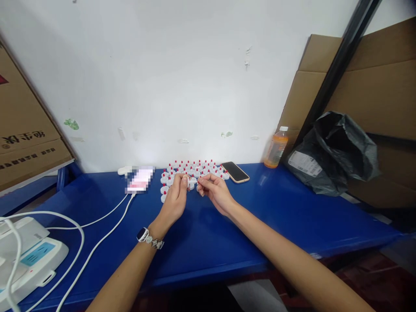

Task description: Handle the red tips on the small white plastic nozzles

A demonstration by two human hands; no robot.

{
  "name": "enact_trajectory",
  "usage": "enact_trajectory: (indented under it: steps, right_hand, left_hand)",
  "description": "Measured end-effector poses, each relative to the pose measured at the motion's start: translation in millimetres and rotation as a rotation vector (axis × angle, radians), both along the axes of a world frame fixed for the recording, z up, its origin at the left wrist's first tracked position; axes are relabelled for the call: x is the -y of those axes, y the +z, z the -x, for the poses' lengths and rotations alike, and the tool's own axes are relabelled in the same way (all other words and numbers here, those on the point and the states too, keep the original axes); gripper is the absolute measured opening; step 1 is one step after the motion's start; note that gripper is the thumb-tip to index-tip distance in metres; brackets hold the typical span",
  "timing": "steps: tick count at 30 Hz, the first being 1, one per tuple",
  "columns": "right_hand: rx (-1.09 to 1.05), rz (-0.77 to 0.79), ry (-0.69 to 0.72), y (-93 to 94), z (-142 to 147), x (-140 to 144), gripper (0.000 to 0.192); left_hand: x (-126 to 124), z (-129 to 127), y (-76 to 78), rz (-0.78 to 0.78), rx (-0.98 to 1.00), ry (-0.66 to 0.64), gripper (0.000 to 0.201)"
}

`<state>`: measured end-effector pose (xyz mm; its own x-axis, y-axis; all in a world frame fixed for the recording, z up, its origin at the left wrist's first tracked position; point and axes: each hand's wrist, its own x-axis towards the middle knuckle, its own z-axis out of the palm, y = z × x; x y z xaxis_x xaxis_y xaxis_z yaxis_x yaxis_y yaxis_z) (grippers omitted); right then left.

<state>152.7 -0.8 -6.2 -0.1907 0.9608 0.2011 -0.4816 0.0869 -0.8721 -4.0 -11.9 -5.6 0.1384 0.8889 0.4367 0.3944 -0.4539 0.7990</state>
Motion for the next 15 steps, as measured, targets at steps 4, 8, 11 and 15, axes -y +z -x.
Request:
enact_trajectory:
  steps: [4,8,11,15]
  right_hand:
    - [0.028,-0.028,0.011,-0.7,1.3,1.6,0.037]
    - [0.024,-0.032,0.011,-0.4,2.8,3.0,0.037]
    - [0.011,-0.016,0.008,1.2,5.2,5.8,0.036]
    - [0.001,-0.036,-0.052,2.4,9.3,8.7,0.037]
  left_hand:
    - [0.7,-1.4,-1.0,0.001,0.003,0.001,0.036]
    - [1.9,-3.2,-1.5,0.057,0.05,-0.02,0.04]
    - [3.3,-7.0,-2.6,0.091,0.102,-0.052,0.043]
    - [3.5,-14.5,-8.5,0.092,0.122,-0.023,0.043]
